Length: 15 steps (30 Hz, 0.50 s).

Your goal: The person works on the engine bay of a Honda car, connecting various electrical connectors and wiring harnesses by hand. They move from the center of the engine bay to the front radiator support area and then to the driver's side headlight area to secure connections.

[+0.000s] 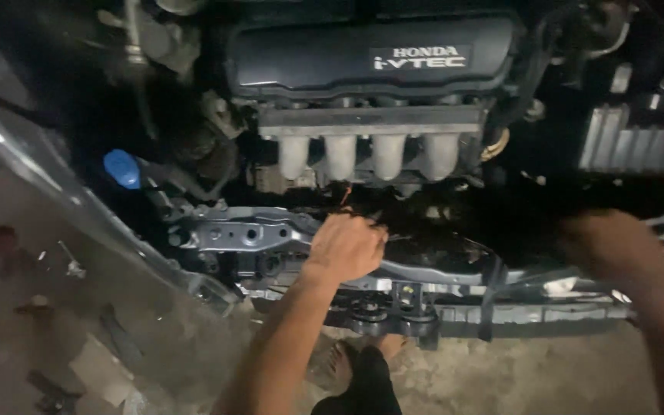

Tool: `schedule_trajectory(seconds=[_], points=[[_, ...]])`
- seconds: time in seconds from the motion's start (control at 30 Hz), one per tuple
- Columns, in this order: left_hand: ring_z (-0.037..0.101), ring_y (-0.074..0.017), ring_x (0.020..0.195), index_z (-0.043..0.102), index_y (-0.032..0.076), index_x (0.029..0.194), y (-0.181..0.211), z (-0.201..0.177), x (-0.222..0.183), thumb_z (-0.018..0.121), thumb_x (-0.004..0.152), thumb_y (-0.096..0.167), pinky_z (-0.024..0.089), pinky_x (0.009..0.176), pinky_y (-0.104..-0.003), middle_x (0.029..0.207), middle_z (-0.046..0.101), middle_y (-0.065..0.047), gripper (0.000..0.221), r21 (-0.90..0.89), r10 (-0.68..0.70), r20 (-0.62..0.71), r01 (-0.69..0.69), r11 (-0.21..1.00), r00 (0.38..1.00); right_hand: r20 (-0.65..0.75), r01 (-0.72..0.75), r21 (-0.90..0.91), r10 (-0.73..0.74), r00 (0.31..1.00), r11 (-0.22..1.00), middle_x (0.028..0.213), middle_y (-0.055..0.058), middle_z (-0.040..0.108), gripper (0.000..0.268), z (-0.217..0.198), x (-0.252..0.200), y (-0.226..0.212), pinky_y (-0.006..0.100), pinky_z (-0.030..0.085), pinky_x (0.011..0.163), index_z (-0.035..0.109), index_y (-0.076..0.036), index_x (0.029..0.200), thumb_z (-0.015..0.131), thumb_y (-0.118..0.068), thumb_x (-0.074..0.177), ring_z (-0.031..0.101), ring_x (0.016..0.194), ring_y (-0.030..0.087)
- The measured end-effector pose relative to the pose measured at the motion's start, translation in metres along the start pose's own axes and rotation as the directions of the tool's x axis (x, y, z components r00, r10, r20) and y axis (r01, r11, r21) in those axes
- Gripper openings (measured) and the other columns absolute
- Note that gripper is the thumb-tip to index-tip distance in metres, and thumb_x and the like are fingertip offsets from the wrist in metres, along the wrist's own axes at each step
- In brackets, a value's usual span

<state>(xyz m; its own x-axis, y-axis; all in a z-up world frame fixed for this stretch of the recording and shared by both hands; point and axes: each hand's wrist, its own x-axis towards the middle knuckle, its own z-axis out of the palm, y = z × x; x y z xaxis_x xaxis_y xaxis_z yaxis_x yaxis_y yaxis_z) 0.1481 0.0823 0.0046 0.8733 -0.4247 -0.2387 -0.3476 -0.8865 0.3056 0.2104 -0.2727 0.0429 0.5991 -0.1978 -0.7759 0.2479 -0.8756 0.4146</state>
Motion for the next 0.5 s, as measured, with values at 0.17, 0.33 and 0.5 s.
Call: schedule_trajectory(seconds=[0.17,0.33,0.5], points=[[0.072,-0.0299,0.060,0.078,0.010,0.086,0.003,-0.011,-0.004,0.051,0.101,0.023,0.056,0.053,-0.046,0.071,0.074,-0.008,0.034,-0.033,0.018,0.053,-0.016,0.999,0.998,-0.147,0.000,0.232,0.035,0.988,0.973,0.107,0.001,0.085,0.029,0.031,0.029,0.026,0.028,0.065,0.081,0.080,-0.029,0.115,0.053,-0.033,0.104,0.084,0.095,0.016],[0.069,-0.0217,0.058,0.073,0.012,0.087,0.002,-0.022,-0.008,0.046,0.105,0.022,0.055,0.052,-0.037,0.069,0.069,-0.006,0.034,-0.061,0.012,0.117,-0.005,0.998,0.993,-0.256,0.072,0.332,0.016,0.967,0.941,0.108,0.004,0.082,0.024,0.051,0.032,0.010,0.029,0.066,0.083,0.073,-0.022,0.124,0.064,-0.025,0.102,0.082,0.091,0.016],[0.073,-0.0274,0.066,0.072,0.010,0.080,0.004,-0.022,-0.015,0.042,0.107,0.023,0.059,0.065,-0.041,0.075,0.072,-0.011,0.042,-0.208,-0.068,0.107,0.090,0.974,0.992,-0.288,-0.071,0.246,0.143,0.947,0.967,0.096,0.004,0.085,0.035,0.035,-0.016,-0.045,0.030,0.061,0.072,0.082,-0.024,0.104,0.054,-0.045,0.106,0.082,0.085,0.018]])
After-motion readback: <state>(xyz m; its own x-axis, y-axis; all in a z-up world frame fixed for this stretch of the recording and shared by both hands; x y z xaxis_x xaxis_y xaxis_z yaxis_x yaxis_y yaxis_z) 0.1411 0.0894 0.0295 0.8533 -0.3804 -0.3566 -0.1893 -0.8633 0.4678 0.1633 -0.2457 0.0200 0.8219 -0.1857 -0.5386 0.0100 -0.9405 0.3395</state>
